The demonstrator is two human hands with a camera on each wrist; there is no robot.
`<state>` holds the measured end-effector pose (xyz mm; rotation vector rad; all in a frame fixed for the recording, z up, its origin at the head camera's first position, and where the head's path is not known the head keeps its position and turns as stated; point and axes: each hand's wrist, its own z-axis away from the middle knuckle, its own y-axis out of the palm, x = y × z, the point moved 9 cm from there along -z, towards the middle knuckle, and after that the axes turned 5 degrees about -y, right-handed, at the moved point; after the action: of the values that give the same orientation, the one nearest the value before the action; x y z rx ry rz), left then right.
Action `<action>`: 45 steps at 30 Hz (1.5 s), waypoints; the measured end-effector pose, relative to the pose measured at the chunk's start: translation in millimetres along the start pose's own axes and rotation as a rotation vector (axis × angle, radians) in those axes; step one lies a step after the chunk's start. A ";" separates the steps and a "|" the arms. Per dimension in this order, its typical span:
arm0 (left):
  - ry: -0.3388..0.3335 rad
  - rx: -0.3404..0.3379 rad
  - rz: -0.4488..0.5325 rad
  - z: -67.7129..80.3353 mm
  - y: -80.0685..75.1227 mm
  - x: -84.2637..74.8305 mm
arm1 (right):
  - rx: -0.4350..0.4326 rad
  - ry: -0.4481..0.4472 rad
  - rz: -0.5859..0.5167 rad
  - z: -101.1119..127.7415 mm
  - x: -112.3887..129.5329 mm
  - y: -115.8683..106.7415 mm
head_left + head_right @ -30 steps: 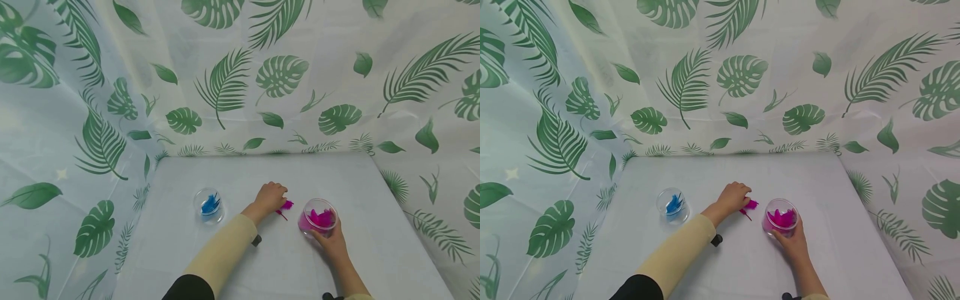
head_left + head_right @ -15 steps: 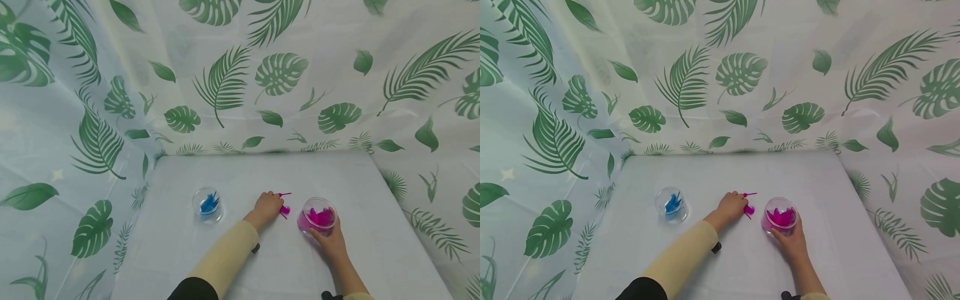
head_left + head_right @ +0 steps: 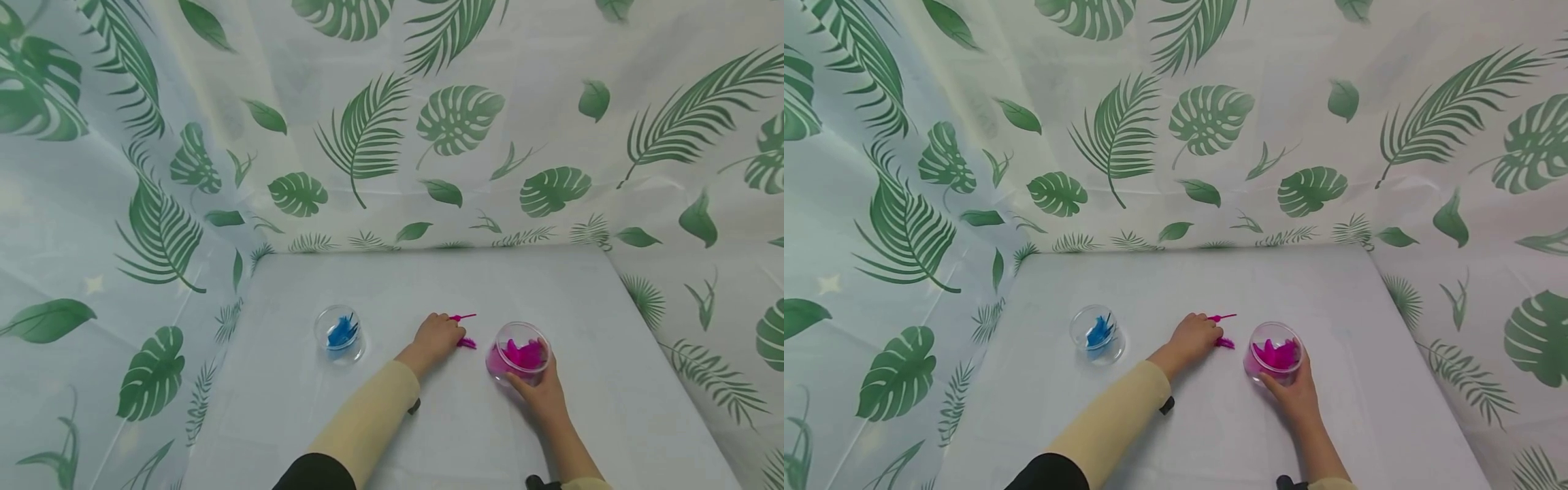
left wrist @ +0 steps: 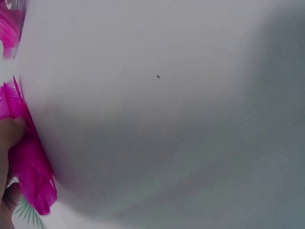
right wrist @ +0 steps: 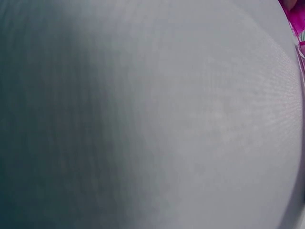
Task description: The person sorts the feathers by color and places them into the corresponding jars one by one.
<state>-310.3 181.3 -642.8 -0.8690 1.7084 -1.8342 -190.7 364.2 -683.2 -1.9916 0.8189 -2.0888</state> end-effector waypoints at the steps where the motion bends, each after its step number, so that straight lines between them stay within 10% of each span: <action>1: -0.003 -0.004 0.004 0.5 -0.3 0.6 | 0.000 -0.005 -0.003 -0.1 -0.1 0.2; 17: -0.034 -0.080 0.067 -2.7 -23.7 18.5 | 0.007 0.006 0.008 0.6 0.9 1.7; 27: -0.022 -0.263 0.191 -11.0 -93.1 23.7 | -0.003 0.008 0.016 -0.3 1.2 -0.3; 36: 0.097 -0.377 0.280 -5.9 -164.4 -2.6 | 0.021 0.029 -0.007 0.4 3.3 1.6; 45: 0.192 -0.356 0.325 -5.2 -179.0 -31.1 | 0.002 0.003 -0.022 0.1 2.5 0.7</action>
<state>-279.9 225.5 -469.2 -0.5118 2.1944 -1.4601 -191.1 362.5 -681.3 -2.0062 0.7980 -2.1043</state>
